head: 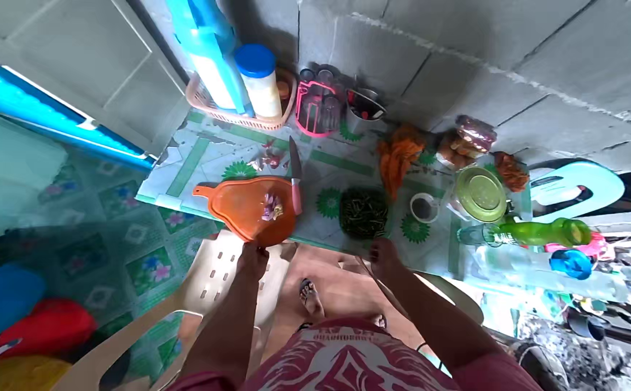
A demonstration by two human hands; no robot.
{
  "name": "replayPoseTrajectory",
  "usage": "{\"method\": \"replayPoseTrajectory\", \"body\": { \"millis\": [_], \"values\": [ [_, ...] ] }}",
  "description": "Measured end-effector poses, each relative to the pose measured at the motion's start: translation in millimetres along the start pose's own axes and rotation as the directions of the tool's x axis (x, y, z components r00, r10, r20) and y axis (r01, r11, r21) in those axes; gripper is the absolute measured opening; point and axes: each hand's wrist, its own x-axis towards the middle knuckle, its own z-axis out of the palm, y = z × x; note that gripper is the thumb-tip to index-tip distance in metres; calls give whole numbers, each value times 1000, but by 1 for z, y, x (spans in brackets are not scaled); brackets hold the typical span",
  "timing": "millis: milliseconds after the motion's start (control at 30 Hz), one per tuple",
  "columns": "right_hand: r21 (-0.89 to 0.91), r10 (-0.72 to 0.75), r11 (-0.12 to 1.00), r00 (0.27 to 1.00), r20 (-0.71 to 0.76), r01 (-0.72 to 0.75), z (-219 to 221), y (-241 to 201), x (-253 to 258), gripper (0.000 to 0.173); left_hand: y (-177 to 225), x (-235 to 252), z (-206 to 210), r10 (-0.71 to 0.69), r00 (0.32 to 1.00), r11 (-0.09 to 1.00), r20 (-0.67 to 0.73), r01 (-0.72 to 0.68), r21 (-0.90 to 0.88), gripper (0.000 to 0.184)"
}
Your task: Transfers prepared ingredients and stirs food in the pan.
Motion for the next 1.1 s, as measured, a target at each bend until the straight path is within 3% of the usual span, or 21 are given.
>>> {"method": "replayPoseTrajectory", "body": {
  "millis": [67,133,300,600,733,900,1100],
  "values": [
    [84,12,996,991,-133,-1,-35,0,21,48,8,-2,-8,10,1000,1000,24,-11,21,29],
    [97,53,994,994,-96,-43,-50,0,40,55,19,-7,-16,33,999,998,24,-34,47,29],
    [84,133,987,987,86,-140,-36,4,66,42,39,-25,-41,63,998,992,23,-65,111,32],
    [289,49,954,995,88,-72,-26,9,75,55,28,-84,-92,49,998,992,27,-52,116,19],
    [274,61,959,996,60,-75,-35,5,67,48,26,-118,-83,97,993,978,63,-107,178,16],
    [332,77,938,994,74,-98,-54,3,56,57,30,-128,-61,124,944,983,305,-159,94,18],
    [291,138,944,988,72,-154,-73,8,41,53,32,-126,-8,86,889,972,450,-174,157,19]
  ]
}}
